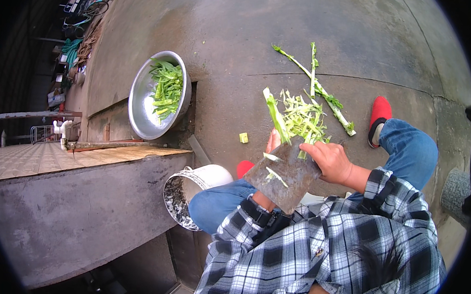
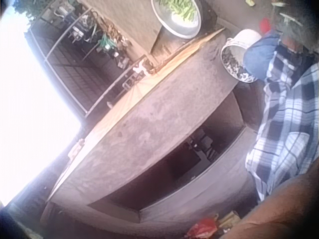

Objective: The person sits on the ground and uses a large knife to slice green vegetable stalks into thin strips. The sliced pieces accumulate on the ground beside a metal bowl containing additional stalks.

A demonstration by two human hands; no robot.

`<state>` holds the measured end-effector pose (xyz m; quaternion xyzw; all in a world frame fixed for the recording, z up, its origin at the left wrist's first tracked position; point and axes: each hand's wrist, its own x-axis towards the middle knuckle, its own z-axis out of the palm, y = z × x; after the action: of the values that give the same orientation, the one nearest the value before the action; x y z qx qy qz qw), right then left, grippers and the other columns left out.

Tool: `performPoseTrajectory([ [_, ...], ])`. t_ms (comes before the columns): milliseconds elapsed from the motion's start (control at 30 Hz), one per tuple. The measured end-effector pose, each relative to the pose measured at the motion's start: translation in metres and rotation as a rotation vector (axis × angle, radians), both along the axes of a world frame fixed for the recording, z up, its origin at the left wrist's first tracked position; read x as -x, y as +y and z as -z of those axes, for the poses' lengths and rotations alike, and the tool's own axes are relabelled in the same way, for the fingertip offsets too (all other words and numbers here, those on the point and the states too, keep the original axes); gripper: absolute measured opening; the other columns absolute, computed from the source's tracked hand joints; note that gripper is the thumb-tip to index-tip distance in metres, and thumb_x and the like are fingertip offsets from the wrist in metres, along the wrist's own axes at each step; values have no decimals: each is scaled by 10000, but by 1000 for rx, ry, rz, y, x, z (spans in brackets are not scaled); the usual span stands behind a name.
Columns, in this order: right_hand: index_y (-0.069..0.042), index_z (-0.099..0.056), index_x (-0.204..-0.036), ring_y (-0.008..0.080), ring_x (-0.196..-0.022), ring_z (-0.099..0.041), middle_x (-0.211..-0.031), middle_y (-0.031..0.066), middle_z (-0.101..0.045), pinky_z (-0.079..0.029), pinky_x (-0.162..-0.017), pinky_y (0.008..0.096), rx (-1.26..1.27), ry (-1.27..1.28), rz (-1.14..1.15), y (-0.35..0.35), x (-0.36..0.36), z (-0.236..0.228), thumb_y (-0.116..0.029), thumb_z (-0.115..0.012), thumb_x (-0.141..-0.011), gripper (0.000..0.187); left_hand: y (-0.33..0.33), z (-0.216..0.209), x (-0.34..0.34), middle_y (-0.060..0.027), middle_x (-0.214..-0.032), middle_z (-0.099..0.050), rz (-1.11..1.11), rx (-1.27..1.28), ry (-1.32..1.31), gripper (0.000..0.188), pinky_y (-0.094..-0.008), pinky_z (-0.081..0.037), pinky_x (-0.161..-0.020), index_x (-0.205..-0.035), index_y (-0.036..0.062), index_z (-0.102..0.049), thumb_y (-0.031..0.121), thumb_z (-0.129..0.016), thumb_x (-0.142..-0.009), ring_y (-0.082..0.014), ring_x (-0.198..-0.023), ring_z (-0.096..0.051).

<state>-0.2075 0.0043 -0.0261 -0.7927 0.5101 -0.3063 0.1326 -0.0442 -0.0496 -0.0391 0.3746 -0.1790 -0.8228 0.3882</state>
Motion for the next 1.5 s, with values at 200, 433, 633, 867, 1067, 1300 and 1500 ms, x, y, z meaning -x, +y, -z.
performPoseTrajectory([
  [200,-103,-490,-1197,265,-601,-581,-803,88,-551,-477,-536,360,-23,2,28,-6,-1,8,-162,-652,-677,547,-3,26,0,-123,-1091,-569,-8,-167,198,499,-374,-516,-814,-1222,61,-444,468,-352,-949,-238,-935,-595],
  [433,-107,-479,-1196,290,-659,-605,-845,102,-571,-489,-562,375,-120,-97,-3,-1,-4,1,-111,-685,-631,601,1,30,-5,-122,-1108,-562,-7,112,-25,557,-387,-496,-844,-1226,60,-453,522,-333,-939,-232,-975,-574],
  [633,-99,-473,-1187,295,-659,-610,-835,108,-579,-493,-558,376,-87,-88,11,-3,-6,2,-102,-675,-644,580,3,31,-4,-93,-1059,-571,-9,-137,81,529,-354,-497,-806,-1215,72,-462,511,-359,-938,-202,-922,-578],
  [867,-100,-479,-1166,288,-675,-620,-850,115,-595,-500,-569,380,-130,-140,77,-3,-4,4,-100,-670,-653,547,23,12,-2,-95,-1085,-560,73,61,-75,440,-350,-492,-847,-1221,81,-447,425,-365,-960,-206,-973,-567],
  [1067,-81,-486,-1149,275,-657,-616,-826,113,-582,-491,-548,375,-80,-37,48,-3,-4,9,-114,-674,-652,532,15,2,0,-79,-1102,-547,18,-294,342,379,-348,-469,-869,-1205,91,-468,348,-472,-927,-207,-980,-548],
  [1300,-76,-414,-1252,294,-656,-610,-845,120,-588,-488,-553,382,-34,-86,108,-9,-1,13,-95,-671,-656,650,36,9,4,-61,-1024,-559,136,-52,70,305,-305,-477,-769,-1133,88,-506,281,-534,-899,-175,-911,-553],
  [1500,-101,-388,-1298,316,-709,-616,-865,131,-604,-493,-587,416,-108,-85,161,-14,1,14,-89,-669,-661,696,44,1,17,-42,-929,-573,-18,-123,-273,219,-266,-481,-658,-1050,81,-546,196,-591,-868,-143,-820,-561],
])
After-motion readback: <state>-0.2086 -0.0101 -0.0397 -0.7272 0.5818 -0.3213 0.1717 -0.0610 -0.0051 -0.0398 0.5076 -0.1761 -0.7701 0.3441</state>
